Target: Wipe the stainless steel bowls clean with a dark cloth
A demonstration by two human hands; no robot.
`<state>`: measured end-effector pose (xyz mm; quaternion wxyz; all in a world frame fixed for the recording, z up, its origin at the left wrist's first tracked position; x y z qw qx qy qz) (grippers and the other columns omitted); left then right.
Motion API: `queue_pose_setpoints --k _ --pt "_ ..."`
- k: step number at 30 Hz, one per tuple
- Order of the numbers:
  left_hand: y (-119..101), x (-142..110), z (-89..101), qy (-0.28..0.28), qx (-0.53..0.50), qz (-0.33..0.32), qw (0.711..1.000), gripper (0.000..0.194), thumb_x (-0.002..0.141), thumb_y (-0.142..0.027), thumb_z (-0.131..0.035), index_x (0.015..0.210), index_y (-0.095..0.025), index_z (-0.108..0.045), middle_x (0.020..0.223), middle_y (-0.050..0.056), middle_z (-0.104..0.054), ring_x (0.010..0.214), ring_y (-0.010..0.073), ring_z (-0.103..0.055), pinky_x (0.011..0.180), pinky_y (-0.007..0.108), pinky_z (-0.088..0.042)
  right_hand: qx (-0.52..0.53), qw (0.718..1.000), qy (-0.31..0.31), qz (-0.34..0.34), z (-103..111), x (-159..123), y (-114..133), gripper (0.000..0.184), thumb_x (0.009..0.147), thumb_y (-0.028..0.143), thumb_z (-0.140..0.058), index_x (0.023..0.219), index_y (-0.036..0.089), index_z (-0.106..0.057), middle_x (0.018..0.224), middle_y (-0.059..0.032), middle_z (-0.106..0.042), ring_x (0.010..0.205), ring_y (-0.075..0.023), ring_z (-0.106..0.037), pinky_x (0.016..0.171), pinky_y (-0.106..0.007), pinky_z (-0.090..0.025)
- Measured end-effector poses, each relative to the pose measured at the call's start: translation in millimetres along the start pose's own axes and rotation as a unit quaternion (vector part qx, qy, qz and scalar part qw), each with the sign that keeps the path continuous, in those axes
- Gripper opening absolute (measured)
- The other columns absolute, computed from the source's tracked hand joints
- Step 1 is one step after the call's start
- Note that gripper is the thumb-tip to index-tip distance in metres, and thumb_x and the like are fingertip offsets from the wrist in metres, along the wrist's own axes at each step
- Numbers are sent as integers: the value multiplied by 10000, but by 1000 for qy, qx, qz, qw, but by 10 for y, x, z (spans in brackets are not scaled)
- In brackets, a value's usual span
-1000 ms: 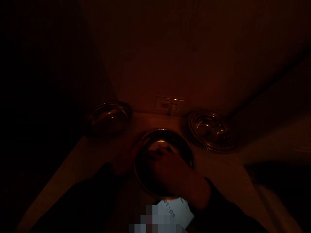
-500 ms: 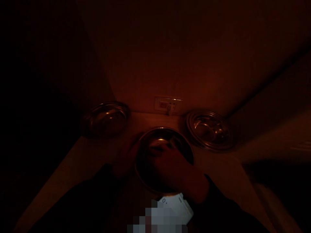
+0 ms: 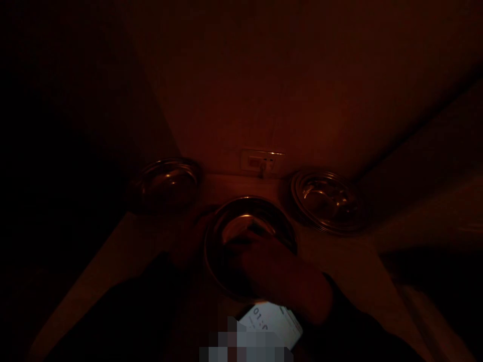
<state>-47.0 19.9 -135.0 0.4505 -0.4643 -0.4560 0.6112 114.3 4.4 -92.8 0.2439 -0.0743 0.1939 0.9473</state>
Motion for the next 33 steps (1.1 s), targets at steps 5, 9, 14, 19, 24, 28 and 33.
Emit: queue_pose_setpoints --k 5,9,14,19,24,28,33 --pt "-38 -19 -54 41 3 -22 999 355 874 -359 -427 1087 -157 -625 1090 66 -682 995 204 -617 898 322 -457 -20 999 -12 -25 -48 31 29 379 834 137 -519 1179 267 -605 1338 -13 -547 1207 -272 -439 886 -425 -461" --pt "-21 -25 -50 21 22 -19 999 319 878 -314 -420 1081 -161 -613 1088 65 -679 1008 203 -609 906 325 -448 -52 994 -32 -87 -37 69 -14 400 860 145 -480 1236 257 -560 1389 -34 -495 1200 -292 -451 886 -467 -468" --pt "7 -39 -74 36 22 -52 998 321 893 -306 -395 1098 -160 -594 1097 64 -671 1003 188 -607 897 312 -446 -104 978 -34 -178 25 80 -146 370 905 213 -436 1262 218 -532 1348 -96 -520 1127 -320 -497 733 -440 -536" --pt "-2 -58 -87 16 42 -44 998 326 897 -295 -384 1116 -164 -587 1114 63 -667 1017 187 -606 898 305 -444 -115 981 -32 -150 35 83 -73 379 887 157 -449 1249 210 -548 1329 -91 -539 1104 -306 -517 758 -429 -528" --pt "-27 -51 -88 2 43 -45 998 313 895 -307 -388 1079 -174 -604 1078 51 -683 995 190 -617 885 307 -457 -80 994 -12 -74 -18 46 57 332 838 136 -503 1133 228 -623 1299 -51 -571 1115 -297 -517 795 -426 -511" --pt "-26 -53 -80 11 40 -41 998 323 894 -300 -388 1103 -170 -597 1108 55 -675 1019 187 -610 901 298 -449 -86 990 -24 -111 -5 51 -15 374 850 132 -475 1178 266 -595 1338 -33 -538 1136 -287 -502 776 -408 -517" --pt "-2 -66 -93 22 38 -61 997 327 896 -279 -381 1120 -173 -595 1122 59 -668 1026 186 -607 908 306 -446 -121 971 -36 -202 46 83 -197 394 903 198 -413 1282 221 -520 1369 -82 -506 1119 -322 -499 711 -425 -534"
Point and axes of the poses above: each hand's wrist, its own x-axis towards the middle knuckle, its own z-axis out of the back of the hand, y = z × x, the point moved 3 cm from there along x, towards the middle knuckle
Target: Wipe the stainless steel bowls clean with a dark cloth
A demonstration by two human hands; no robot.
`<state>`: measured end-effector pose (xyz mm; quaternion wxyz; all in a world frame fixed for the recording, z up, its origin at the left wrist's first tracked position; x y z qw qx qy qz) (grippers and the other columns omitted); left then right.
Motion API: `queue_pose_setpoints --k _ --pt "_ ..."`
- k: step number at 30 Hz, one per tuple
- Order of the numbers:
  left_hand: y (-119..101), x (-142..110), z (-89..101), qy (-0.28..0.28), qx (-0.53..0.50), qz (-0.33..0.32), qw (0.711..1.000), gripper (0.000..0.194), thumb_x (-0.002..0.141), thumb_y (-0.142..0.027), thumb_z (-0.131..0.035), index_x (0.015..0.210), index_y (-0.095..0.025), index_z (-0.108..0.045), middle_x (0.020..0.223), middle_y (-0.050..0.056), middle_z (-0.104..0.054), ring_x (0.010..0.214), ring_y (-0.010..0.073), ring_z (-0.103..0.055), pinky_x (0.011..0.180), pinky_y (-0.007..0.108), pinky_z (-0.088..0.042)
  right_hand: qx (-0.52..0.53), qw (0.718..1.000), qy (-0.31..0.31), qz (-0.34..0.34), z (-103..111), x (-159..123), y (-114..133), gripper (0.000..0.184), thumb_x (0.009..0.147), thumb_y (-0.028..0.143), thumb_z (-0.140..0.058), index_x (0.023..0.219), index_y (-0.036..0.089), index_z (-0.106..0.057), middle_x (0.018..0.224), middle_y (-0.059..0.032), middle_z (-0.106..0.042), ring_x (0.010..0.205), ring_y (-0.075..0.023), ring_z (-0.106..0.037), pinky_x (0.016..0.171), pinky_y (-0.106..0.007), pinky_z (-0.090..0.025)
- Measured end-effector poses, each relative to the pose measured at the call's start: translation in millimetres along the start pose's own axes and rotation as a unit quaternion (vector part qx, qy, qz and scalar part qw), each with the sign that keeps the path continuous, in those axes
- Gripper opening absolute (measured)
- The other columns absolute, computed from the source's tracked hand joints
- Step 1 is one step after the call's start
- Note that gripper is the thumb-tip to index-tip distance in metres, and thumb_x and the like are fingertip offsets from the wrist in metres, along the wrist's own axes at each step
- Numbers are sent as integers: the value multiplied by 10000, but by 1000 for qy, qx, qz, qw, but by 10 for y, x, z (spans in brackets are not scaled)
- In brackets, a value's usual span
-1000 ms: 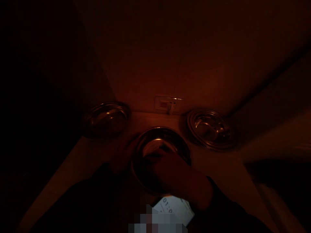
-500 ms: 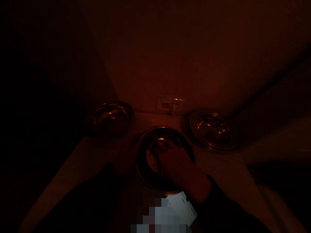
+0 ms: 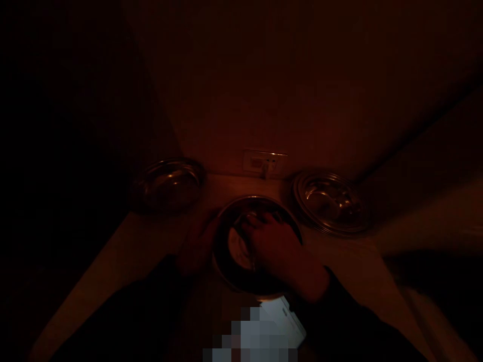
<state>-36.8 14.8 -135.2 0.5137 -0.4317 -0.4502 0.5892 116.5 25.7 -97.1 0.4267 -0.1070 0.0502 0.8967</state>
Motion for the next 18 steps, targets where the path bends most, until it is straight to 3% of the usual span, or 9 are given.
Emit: queue_pose_setpoints --k 7,10,18 --pt "3 6 -18 -19 1 0 1000 319 895 -286 -384 1095 -169 -603 1095 60 -678 1010 190 -613 895 308 -451 56 992 9 112 34 -102 215 351 854 156 -493 1175 235 -610 1317 -55 -556 1151 -294 -478 841 -425 -493" --pt "-3 3 -11 -15 -7 5 1000 319 896 -289 -383 1095 -169 -602 1096 59 -680 1002 188 -617 883 303 -459 57 989 22 131 13 -120 261 357 828 145 -517 1154 242 -625 1327 -50 -552 1148 -301 -486 844 -439 -491" --pt "-27 -3 -13 13 -8 0 1000 339 902 -270 -365 1133 -164 -590 1119 60 -671 1018 186 -611 907 311 -450 -32 999 4 -21 9 -3 31 394 896 194 -427 1278 211 -523 1342 -91 -533 1067 -304 -541 715 -420 -533"
Point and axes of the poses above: each hand's wrist, its own x-axis towards the middle knuckle, its own z-axis out of the back of the hand, y = z × x, the point moved 3 cm from there along x, towards the middle knuckle
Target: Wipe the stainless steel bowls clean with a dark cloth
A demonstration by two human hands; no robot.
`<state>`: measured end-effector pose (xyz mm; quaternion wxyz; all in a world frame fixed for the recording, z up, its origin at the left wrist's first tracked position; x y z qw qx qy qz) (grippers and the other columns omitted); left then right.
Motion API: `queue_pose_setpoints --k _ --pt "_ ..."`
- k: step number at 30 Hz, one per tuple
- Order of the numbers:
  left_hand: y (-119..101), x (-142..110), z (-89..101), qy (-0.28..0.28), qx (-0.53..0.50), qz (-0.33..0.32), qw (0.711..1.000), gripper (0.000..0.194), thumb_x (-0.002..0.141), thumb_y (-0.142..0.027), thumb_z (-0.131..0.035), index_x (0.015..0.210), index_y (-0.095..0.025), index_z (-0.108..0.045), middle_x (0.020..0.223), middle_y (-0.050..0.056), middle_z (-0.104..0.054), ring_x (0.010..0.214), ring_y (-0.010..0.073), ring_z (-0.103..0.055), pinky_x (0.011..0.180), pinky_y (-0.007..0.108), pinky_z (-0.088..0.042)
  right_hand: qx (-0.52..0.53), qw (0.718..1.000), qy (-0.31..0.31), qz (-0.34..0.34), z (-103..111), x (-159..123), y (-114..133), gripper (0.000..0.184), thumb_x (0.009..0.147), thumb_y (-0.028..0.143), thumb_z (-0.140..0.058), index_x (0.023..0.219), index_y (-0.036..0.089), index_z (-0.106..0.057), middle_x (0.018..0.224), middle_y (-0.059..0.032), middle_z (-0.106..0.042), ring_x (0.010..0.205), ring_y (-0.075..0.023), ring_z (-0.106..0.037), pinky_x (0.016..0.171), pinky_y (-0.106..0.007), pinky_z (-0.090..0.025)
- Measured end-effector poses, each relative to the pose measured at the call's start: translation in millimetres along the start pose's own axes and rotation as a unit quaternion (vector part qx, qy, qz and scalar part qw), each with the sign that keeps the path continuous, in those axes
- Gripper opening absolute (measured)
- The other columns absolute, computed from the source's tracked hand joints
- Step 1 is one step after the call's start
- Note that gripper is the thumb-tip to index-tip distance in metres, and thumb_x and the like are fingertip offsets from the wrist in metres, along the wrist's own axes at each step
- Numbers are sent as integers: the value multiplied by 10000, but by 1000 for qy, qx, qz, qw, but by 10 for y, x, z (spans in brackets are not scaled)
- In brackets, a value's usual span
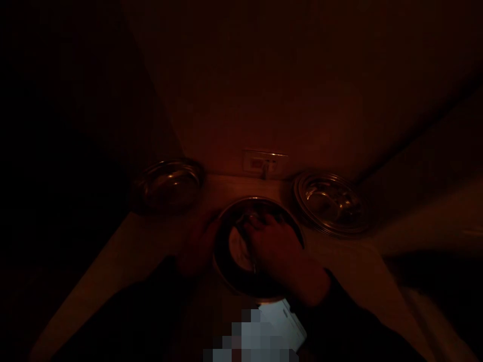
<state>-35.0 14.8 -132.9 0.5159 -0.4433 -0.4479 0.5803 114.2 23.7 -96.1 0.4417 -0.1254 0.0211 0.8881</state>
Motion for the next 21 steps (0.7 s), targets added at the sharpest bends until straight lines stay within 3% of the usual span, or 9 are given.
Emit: queue_pose_setpoints --k 3,7,13,16,21 --pt "-6 -1 -9 -1 6 2 1000 339 899 -261 -368 1141 -166 -585 1136 60 -666 1033 185 -606 911 308 -449 -10 1000 -13 3 -16 2 33 418 895 178 -425 1305 178 -504 1349 -117 -522 1109 -312 -520 741 -408 -529" --pt "-9 -8 -17 -15 13 2 1000 339 895 -247 -361 1124 -151 -591 1123 68 -667 1026 183 -607 919 305 -443 40 994 -35 96 -40 -64 166 383 878 161 -460 1246 195 -558 1368 -91 -509 1216 -303 -441 874 -446 -478" --pt "-4 -22 -20 -26 7 27 999 338 901 -303 -374 1113 -169 -599 1104 55 -677 1010 187 -611 893 304 -448 130 972 5 197 -11 -191 215 373 815 135 -543 1169 229 -613 1297 -61 -571 1223 -247 -444 977 -405 -399" --pt "3 -9 -17 -19 -2 22 1000 331 898 -286 -378 1109 -167 -603 1100 52 -676 1004 183 -610 897 301 -444 111 977 -2 180 -22 -146 201 397 832 149 -516 1218 214 -581 1361 -71 -521 1229 -275 -439 976 -461 -401" --pt "24 15 -16 -2 -7 12 1000 333 896 -265 -376 1117 -155 -600 1105 64 -672 1004 186 -610 901 311 -446 29 997 -16 66 -87 -21 59 468 879 152 -428 1345 169 -461 1444 -109 -416 1266 -333 -402 930 -545 -433"
Point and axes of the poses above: each hand's wrist, its own x-axis towards the middle knuckle, its own z-axis out of the back of the hand, y = z × x, the point moved 3 cm from there along x, towards the middle knuckle
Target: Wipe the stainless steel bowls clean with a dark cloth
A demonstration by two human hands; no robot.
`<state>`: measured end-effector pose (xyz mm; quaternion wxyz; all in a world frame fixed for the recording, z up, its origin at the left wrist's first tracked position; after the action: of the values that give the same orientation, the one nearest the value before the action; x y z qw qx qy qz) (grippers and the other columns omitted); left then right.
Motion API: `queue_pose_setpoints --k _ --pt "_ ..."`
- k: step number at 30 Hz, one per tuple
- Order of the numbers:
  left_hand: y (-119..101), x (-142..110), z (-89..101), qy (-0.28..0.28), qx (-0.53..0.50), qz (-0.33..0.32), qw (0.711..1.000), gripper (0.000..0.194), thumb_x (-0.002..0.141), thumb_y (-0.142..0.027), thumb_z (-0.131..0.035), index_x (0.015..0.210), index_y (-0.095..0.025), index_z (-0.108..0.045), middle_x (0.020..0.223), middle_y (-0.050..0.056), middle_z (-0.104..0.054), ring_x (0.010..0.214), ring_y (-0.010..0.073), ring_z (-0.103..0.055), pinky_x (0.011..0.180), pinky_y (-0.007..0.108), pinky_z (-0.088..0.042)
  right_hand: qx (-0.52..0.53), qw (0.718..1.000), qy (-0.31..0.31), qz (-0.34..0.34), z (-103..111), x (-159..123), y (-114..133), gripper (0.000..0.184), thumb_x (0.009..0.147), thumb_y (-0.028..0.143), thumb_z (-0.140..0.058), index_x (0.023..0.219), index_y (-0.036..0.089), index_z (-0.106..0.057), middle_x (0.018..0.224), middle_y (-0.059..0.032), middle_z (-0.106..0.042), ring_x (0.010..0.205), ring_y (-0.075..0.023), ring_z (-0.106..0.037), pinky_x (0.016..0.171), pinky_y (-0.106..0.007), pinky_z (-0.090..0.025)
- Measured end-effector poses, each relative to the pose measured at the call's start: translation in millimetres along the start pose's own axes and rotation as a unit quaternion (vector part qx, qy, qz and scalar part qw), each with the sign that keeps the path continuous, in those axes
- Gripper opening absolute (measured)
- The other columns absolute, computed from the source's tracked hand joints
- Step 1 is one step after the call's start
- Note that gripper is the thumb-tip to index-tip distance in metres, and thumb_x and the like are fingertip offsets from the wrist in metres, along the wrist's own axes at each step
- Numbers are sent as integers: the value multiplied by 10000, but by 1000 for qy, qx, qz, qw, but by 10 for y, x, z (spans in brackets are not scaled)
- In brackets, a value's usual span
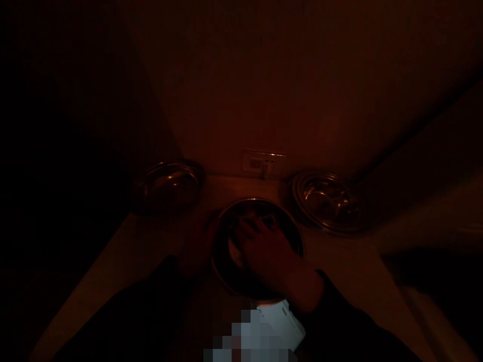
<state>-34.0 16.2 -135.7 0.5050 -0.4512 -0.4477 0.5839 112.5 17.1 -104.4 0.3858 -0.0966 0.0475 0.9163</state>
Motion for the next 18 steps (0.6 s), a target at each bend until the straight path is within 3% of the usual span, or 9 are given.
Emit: queue_pose_setpoints --k 5,9,12,18 --pt "-10 -18 -11 2 2 -12 1000 342 905 -273 -365 1147 -173 -586 1144 55 -659 1036 181 -600 922 311 -440 -27 999 24 -40 16 5 -105 469 888 159 -409 1354 116 -447 1422 -130 -442 1235 -365 -433 892 -543 -466" --pt "-9 -27 -16 -10 17 0 1000 350 901 -264 -363 1148 -151 -583 1149 76 -655 1049 192 -595 943 326 -427 11 1000 -4 28 45 -8 68 472 865 131 -433 1336 130 -467 1436 -117 -427 1258 -339 -405 912 -507 -461" --pt "0 -29 -6 -26 29 14 999 355 898 -271 -365 1144 -140 -585 1159 89 -653 1069 203 -588 956 337 -421 55 995 7 78 59 -65 173 470 832 117 -471 1298 161 -511 1414 -109 -457 1253 -307 -415 959 -494 -419" --pt "9 -24 2 -20 12 -1 1000 348 904 -323 -376 1128 -176 -597 1114 57 -673 1017 195 -611 917 330 -446 154 974 35 165 74 -177 137 451 796 78 -516 1220 214 -586 1283 -73 -583 1271 -212 -407 1040 -373 -340"
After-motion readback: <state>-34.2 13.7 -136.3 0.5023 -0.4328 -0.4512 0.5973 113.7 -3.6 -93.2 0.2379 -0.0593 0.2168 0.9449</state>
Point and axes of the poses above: each hand's wrist, its own x-axis towards the middle knuckle, its own z-axis out of the back of the hand, y = z × x, the point moved 3 cm from there along x, towards the middle knuckle
